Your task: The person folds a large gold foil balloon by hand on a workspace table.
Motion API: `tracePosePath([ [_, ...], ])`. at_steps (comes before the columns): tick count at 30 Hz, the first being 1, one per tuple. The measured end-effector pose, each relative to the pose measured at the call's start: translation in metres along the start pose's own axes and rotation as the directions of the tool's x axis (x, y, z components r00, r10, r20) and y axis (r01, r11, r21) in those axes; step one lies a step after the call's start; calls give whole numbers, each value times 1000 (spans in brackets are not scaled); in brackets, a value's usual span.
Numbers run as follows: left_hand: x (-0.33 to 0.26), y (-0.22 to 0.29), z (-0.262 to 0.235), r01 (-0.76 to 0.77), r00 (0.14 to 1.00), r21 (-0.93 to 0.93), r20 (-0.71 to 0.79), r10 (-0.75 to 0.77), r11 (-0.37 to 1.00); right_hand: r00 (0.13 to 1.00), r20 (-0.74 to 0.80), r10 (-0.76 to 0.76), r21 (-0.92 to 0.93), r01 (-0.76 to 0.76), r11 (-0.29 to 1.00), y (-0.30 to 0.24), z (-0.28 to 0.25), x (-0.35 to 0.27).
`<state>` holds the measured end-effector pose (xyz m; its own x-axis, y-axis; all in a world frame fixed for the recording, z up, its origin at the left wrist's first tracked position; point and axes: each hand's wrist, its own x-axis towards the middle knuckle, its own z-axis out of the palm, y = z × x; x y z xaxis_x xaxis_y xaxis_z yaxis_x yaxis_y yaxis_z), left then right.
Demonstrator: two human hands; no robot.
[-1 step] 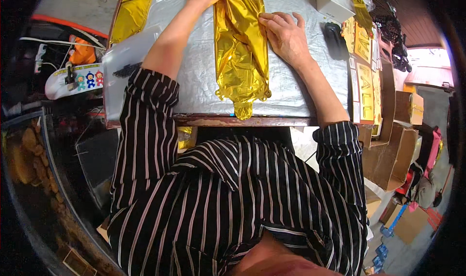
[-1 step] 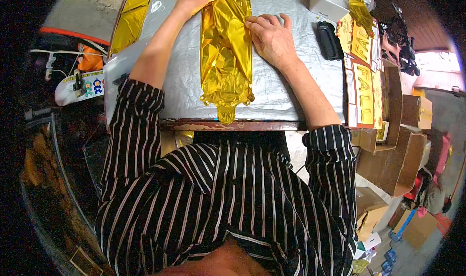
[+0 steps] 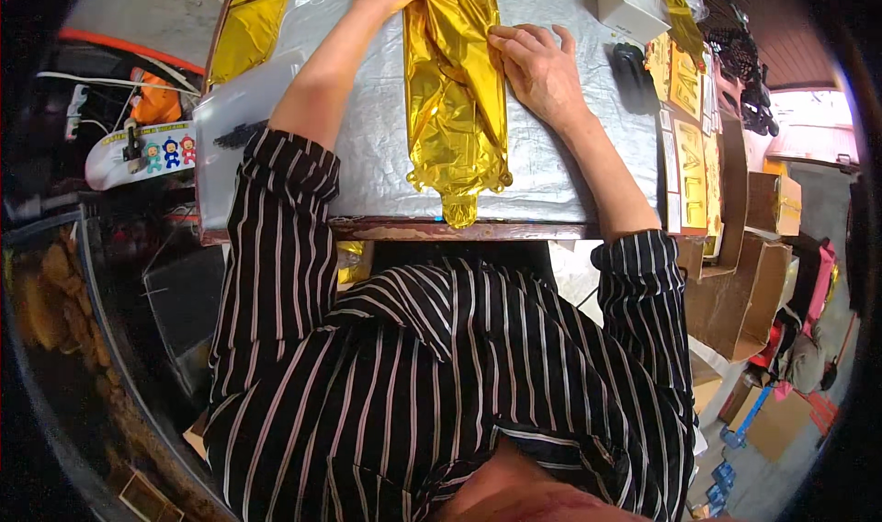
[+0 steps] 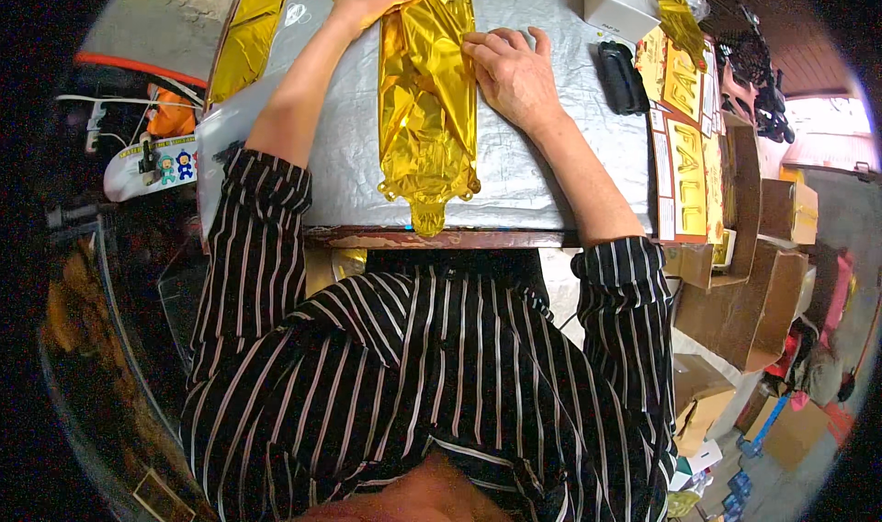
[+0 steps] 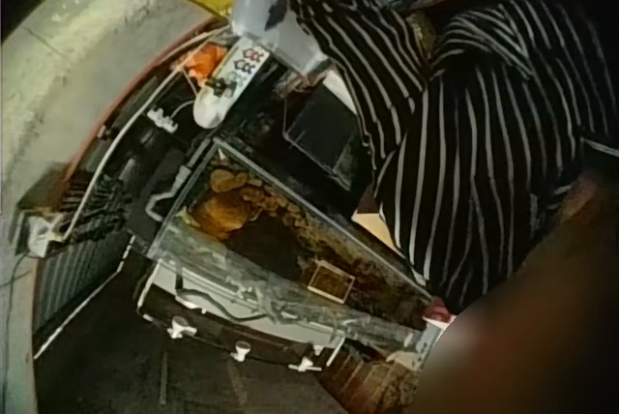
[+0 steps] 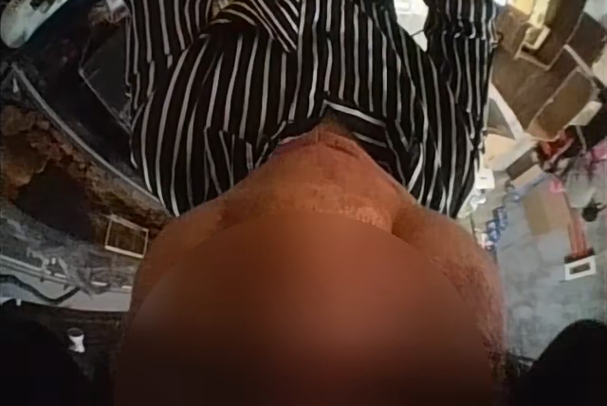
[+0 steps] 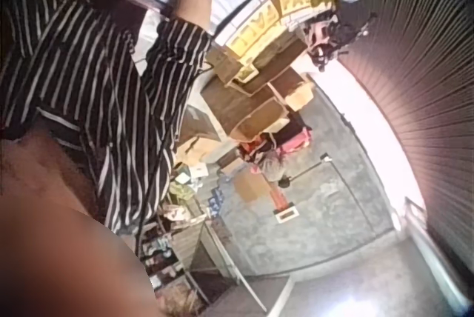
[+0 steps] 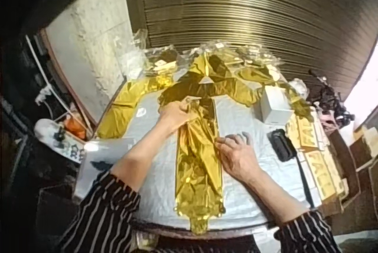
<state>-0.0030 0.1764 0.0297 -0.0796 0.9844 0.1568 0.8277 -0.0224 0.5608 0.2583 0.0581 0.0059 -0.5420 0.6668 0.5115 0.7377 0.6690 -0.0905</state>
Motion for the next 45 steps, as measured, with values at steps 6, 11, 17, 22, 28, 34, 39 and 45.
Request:
tracePosePath([
  [6,3,-26,3,302,932,-671,356,-62,677,1000,-21,-13,-13,13,1000,-2,1,2],
  [11,2,-10,14,369,923,-804,378,-79,467,1000,9,21,-17,-21,1000,5,-2,-6],
  [17,17,-33,25,371,928,-745,321,-189,554,999,-32,-19,4,19,1000,0,3,2],
  [22,-12,-18,18,-133,991,-338,-72,115,932,1000,-24,-2,-8,1,1000,6,4,-5],
  [28,-34,6,-3,-459,853,76,-239,463,885,1000,-7,9,-12,-9,1000,9,3,-6],
  [34,-37,-5,-8,-647,760,-182,-91,643,740,1000,-15,-8,-8,8,1000,5,4,-2],
  [39,-38,-29,11,-708,705,88,42,708,700,1000,-16,-15,-3,15,1000,3,3,0],
  [45,-43,-41,23,-636,772,215,188,608,741,1000,-11,-4,-9,4,1000,1,2,0],
])
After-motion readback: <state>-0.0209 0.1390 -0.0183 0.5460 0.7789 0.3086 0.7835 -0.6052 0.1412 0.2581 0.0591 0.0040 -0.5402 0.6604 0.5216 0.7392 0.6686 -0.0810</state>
